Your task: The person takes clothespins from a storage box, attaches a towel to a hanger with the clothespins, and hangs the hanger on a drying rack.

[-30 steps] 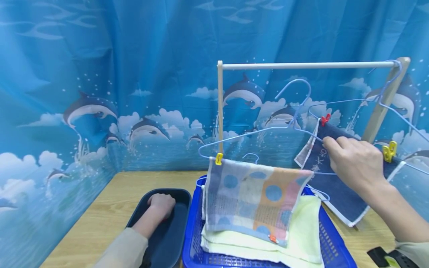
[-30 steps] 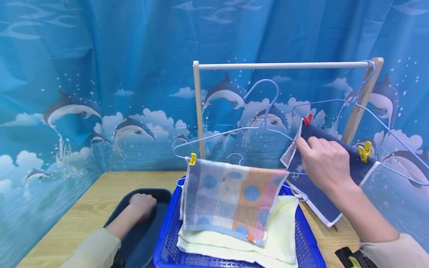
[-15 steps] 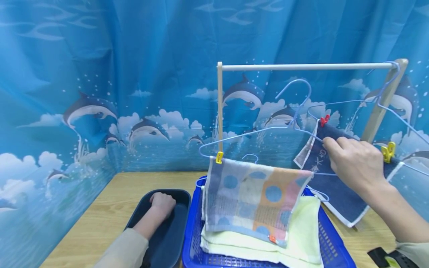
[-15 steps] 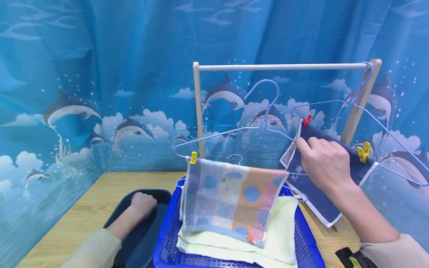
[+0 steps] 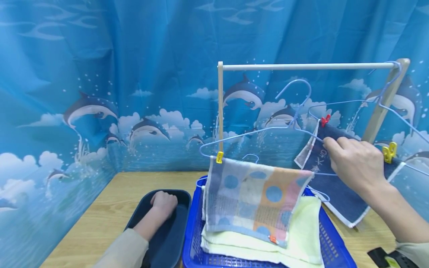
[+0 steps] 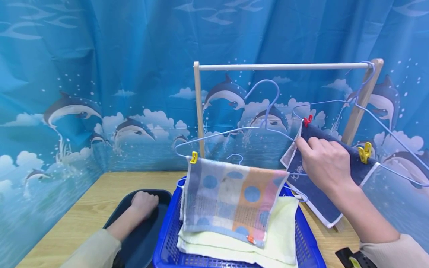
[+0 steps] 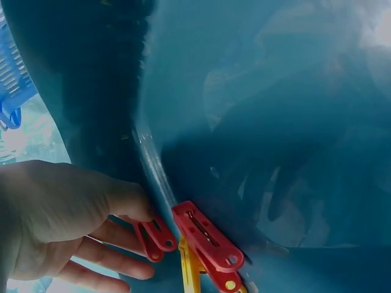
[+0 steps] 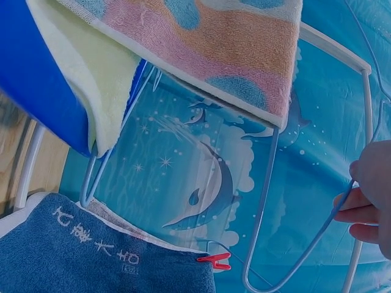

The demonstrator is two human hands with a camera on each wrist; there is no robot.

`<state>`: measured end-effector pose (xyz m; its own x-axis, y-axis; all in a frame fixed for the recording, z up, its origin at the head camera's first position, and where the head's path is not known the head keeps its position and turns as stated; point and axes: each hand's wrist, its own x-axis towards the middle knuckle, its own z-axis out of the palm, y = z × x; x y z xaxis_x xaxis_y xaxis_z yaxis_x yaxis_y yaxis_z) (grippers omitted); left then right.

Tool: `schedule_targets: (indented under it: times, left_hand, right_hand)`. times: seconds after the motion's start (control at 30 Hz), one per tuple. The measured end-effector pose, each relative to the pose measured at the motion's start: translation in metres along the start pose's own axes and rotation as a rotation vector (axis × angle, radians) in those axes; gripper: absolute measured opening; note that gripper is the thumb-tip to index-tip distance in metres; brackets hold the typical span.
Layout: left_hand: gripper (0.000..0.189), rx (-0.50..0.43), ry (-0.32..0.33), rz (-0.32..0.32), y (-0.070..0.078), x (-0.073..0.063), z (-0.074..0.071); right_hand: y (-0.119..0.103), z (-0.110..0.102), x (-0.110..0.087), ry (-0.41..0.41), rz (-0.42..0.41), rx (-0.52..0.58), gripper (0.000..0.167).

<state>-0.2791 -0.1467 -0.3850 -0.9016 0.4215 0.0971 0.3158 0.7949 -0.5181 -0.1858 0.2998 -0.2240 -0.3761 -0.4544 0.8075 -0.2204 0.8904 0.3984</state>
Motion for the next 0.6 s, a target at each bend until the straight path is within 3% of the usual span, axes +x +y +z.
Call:
schedule_targets:
  times: [0.47,0.6]
  left_hand:
    - [0.012,-0.035,0.022,0.000,-0.0013,-0.0022,-0.0042]
    - [0.007,-0.047,-0.002,-0.002,-0.0031,-0.0010,-0.0059]
  right_hand:
    - [0.0000,0.0008,0.0002,0.013,-0.002,0.001,0.015]
    - [-0.0003,0.0006,0.0002,0.010,0.003,-0.001,0.016]
